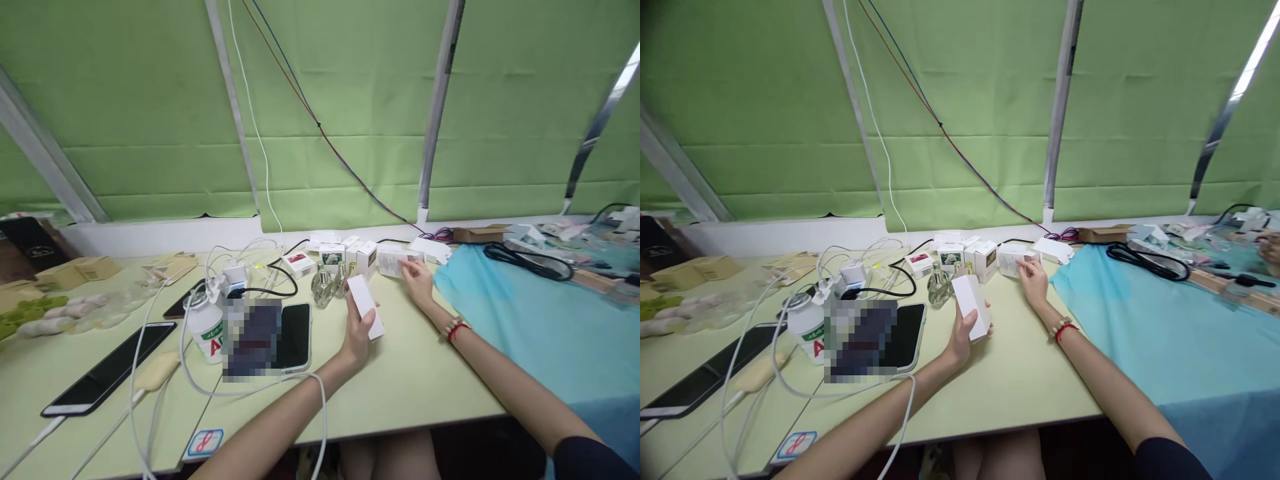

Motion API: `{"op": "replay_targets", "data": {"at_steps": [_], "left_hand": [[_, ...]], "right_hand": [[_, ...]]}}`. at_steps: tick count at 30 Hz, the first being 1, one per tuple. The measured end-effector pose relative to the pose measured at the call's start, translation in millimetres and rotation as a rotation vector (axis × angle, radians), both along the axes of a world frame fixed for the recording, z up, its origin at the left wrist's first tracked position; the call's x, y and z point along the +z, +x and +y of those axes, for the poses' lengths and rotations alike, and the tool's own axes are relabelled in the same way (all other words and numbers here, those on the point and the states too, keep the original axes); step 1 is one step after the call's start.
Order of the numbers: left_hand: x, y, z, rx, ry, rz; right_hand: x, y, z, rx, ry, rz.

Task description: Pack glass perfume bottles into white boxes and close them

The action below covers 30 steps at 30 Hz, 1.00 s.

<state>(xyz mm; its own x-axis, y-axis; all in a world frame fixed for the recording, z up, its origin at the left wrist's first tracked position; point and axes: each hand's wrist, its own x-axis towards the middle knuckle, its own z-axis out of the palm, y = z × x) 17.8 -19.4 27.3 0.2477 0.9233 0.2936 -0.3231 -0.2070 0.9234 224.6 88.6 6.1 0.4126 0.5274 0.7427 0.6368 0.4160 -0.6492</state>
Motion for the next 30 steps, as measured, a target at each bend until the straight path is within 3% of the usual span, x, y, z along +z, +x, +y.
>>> {"op": "replay_targets", "data": {"at_steps": [7, 15, 22, 27, 30], "left_hand": [[8.7, -2, 9, 0.13, 0.207, 0.07], [16.6, -6, 9, 0.251, 0.25, 0.246], [9.0, -9, 15, 0.079, 0.332, 0.386], [12.9, -15, 20, 0.277, 0.641, 0.606], [10.1, -17, 23, 0.331, 0.701, 0.714]], "right_hand": [[4.4, 5, -29, -0.067, 0.008, 0.082], [14.3, -16, -45, 0.109, 0.039, -0.022], [18.7, -28, -50, 0.254, -0.012, -0.133], [24.7, -35, -57, 0.231, 0.024, -0.287], [30.3, -40, -64, 0.26, 0.056, -0.347]]}}
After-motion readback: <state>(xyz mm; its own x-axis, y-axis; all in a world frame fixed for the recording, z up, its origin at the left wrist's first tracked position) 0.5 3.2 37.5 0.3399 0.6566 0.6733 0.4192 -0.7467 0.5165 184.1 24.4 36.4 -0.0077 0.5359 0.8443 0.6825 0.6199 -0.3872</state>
